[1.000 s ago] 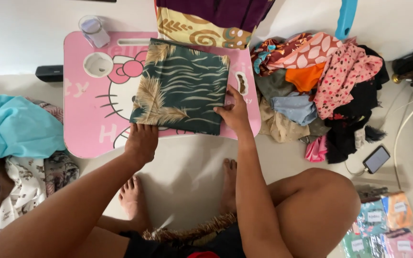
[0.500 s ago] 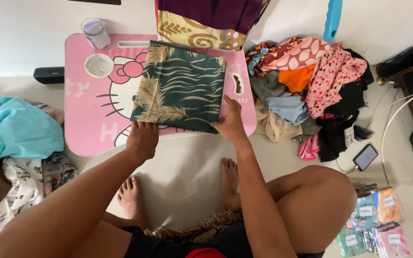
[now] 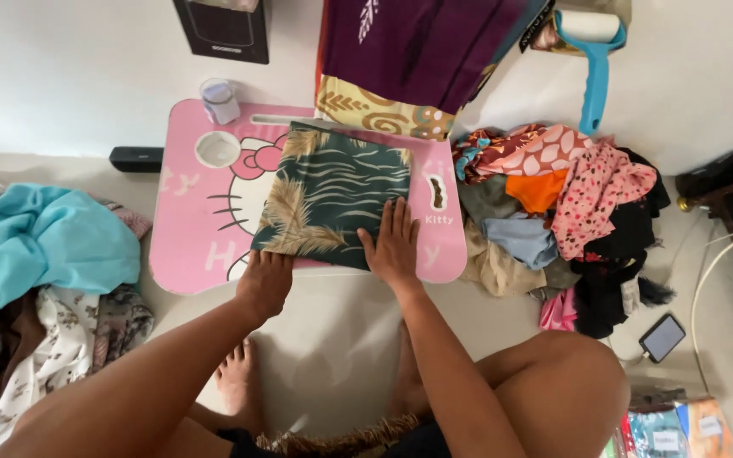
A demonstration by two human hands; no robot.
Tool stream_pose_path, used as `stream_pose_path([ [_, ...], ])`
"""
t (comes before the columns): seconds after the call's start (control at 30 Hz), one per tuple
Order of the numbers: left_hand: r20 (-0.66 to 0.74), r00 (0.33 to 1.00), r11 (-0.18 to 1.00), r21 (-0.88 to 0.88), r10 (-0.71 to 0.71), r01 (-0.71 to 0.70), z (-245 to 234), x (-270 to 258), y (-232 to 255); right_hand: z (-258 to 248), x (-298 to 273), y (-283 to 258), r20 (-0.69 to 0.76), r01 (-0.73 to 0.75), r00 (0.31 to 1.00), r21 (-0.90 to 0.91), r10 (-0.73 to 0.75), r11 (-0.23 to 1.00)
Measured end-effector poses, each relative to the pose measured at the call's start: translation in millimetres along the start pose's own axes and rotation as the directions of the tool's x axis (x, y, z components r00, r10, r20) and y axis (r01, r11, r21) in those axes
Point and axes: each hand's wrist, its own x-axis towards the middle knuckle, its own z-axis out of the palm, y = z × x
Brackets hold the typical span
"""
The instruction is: Folding a piece of patterned fabric and using a lint roller to clean its surface.
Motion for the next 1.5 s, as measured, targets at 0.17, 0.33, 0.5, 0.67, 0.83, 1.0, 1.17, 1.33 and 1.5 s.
stream_pose_path([
  [0.17, -0.394, 0.917, 0.992, 0.121, 0.063, -0.016, -15.5, -14.1, -2.5, 4.4, 3.2, 2.0, -0.038, 0.008, 0.999, -0.05, -0.01, 0.999],
  [0.33, -0.555, 0.824, 0.983, 0.181, 0.112, -0.012, -19.5, -22.5, -14.9, 0.2, 3.8, 0.5, -0.012, 0.015, 1.0, -0.088, -0.016, 0.996],
  [0.5, -0.57, 0.806, 0.978, 0.204, 0.156, -0.045, -45.8, -39.6, -19.5, 6.3, 5.2, 10.7, 0.026, 0.023, 0.999, -0.072, -0.021, 0.997],
  [0.67, -0.434, 0.888, 0.979, 0.192, 0.152, -0.074, -54.0, -47.1, -16.8, 15.0, 6.9, 16.4, -0.039, 0.026, 0.999, -0.088, -0.029, 0.996],
  [0.83, -0.251, 0.957, 0.988, 0.089, 0.147, -0.128, -83.3, -57.7, -4.0, 10.2, 6.0, 24.2, -0.02, 0.054, 0.998, -0.084, -0.056, 0.995],
  [1.0, -0.104, 0.951, 0.956, 0.063, 0.292, -0.287, -83.9, -48.0, 16.7, -8.1, 0.1, 32.2, 0.013, 0.093, 0.996, -0.064, -0.093, 0.994],
  [1.17, -0.669, 0.609, 0.844, 0.052, 0.426, -0.533, -105.8, -17.1, 15.3, -5.3, 6.7, 47.4, 0.022, 0.138, 0.99, -0.04, -0.137, 0.99],
  [1.33, -0.473, 0.846, 0.929, -0.133, 0.247, -0.346, -77.5, 6.6, -8.3, -31.1, 4.2, 10.8, -0.065, 0.188, 0.979, -0.069, -0.192, 0.98],
  [1.5, -0.444, 0.879, 0.945, -0.174, 0.174, -0.275, -35.2, 21.4, -4.1, -32.2, 31.1, -14.6, -0.205, 0.288, 0.943, 0.118, -0.261, 0.95],
])
